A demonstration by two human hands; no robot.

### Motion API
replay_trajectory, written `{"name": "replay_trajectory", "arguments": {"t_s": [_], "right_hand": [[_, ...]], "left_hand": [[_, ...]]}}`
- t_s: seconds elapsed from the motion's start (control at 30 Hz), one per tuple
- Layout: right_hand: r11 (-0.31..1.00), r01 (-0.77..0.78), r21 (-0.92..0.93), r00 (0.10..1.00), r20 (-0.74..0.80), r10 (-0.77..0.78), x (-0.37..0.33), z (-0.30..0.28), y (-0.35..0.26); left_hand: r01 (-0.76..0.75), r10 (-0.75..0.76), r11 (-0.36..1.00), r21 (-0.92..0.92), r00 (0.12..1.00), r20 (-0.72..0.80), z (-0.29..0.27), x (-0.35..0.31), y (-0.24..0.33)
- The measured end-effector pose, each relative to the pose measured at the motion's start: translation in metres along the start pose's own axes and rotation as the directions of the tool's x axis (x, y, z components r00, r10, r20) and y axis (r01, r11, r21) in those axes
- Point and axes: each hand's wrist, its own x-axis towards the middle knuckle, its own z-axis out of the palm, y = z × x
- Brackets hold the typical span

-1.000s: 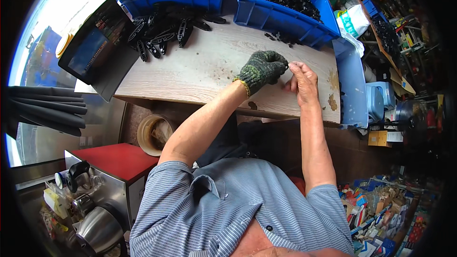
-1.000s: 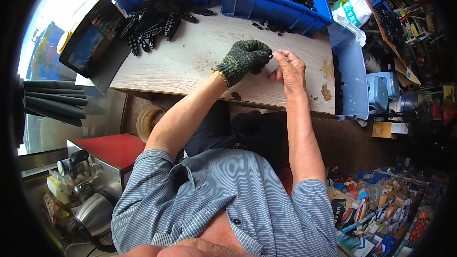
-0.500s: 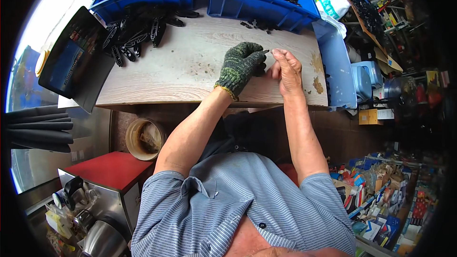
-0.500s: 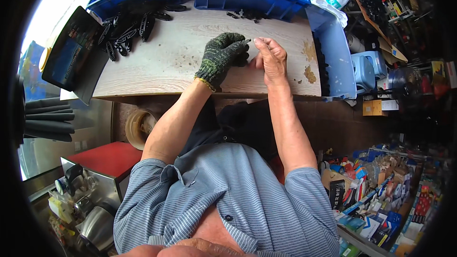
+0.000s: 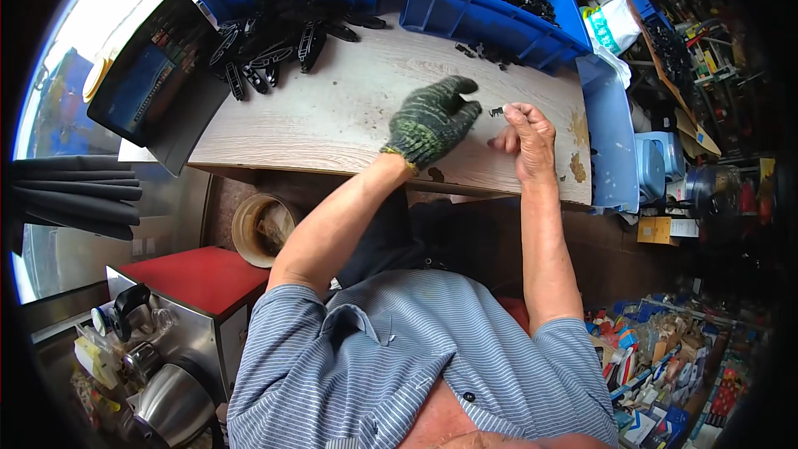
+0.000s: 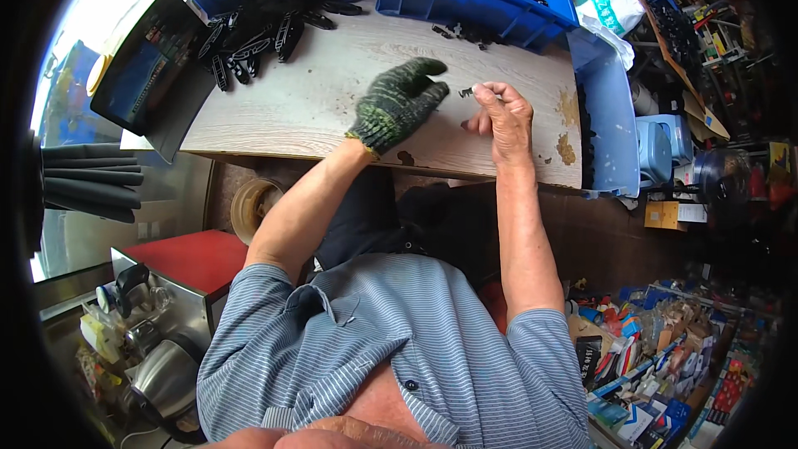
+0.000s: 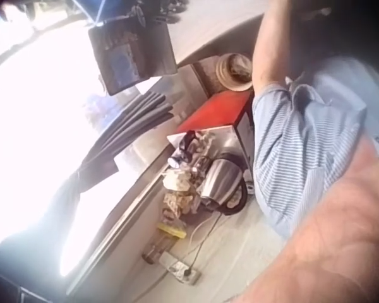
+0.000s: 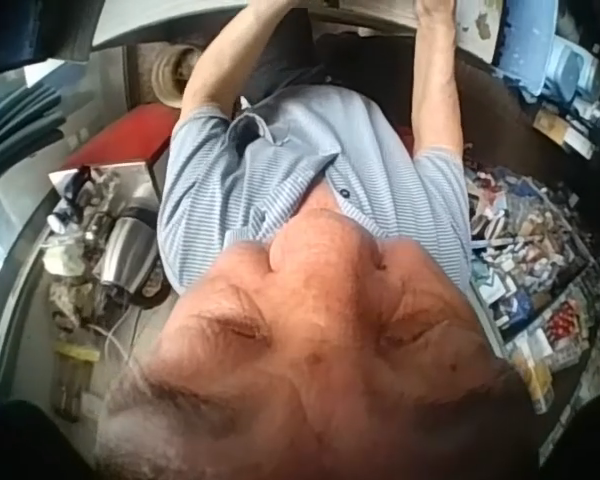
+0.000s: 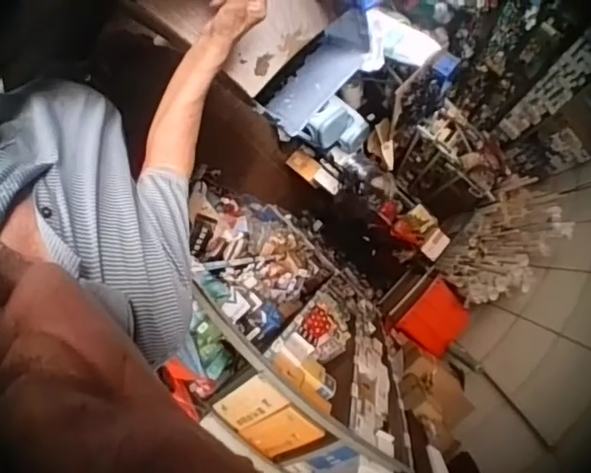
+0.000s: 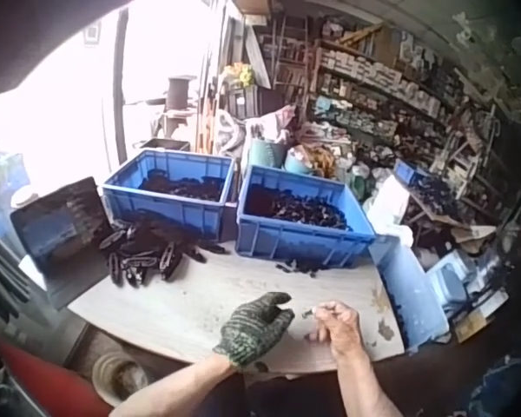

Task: Assembling small black plastic components by hand at a workbench.

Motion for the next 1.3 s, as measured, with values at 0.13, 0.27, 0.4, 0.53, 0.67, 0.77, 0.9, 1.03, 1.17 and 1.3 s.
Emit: {"name": "replay_trajectory", "arguments": {"t_s": [0.13, 0.27, 0.4, 0.53, 0.67, 0.77, 0.9, 1.03, 1.17, 1.3], "right_hand": [[0.999, 0.037, 0.026, 0.999, 0.014, -0.037, 0.0, 0.003, 0.001], [0.998, 0.054, 0.02, 0.999, -0.002, -0.054, 0.001, 0.004, 0.001], [0.998, 0.051, 0.035, 0.999, -0.011, -0.051, 0.001, 0.004, 0.002], [0.998, 0.056, 0.041, 0.998, -0.025, -0.055, 0.002, 0.005, 0.003], [0.998, 0.059, 0.033, 0.997, -0.042, -0.058, 0.001, 0.004, 0.003], [0.997, 0.075, 0.034, 0.996, -0.045, -0.074, 0.0, 0.005, 0.004], [0.995, 0.095, 0.039, 0.995, -0.031, -0.094, -0.001, 0.007, 0.004], [0.994, 0.107, 0.034, 0.994, -0.033, -0.106, 0.0, 0.005, 0.005], [0.994, 0.101, 0.034, 0.994, -0.048, -0.099, 0.001, 0.005, 0.005], [0.995, 0.084, 0.057, 0.995, -0.061, -0.081, 0.0, 0.007, 0.006]], "left_hand": [[0.024, 0.221, 0.695, 0.719, 0.944, -0.245, -0.077, 0.031, -0.022], [0.204, 0.022, 0.498, 0.843, 0.969, -0.247, -0.122, 0.056, -0.03], [0.182, 0.051, 0.446, 0.876, 0.972, -0.228, -0.126, 0.053, -0.045], [0.045, 0.138, 0.431, 0.901, 0.984, -0.116, -0.113, 0.033, -0.042], [-0.078, 0.099, 0.475, 0.876, 0.994, 0.035, -0.099, 0.01, -0.024], [-0.098, 0.108, 0.554, 0.827, 0.993, 0.045, -0.1, 0.006, -0.008], [-0.125, 0.366, 0.349, 0.929, 0.93, -0.013, -0.132, 0.029, -0.024], [-0.136, 0.201, 0.267, 0.954, 0.976, 0.082, -0.132, 0.037, -0.03], [-0.272, 0.282, 0.406, 0.873, 0.945, 0.163, -0.101, 0.03, -0.03], [-0.275, 0.341, 0.542, 0.794, 0.936, 0.091, -0.083, 0.023, -0.034]]}}
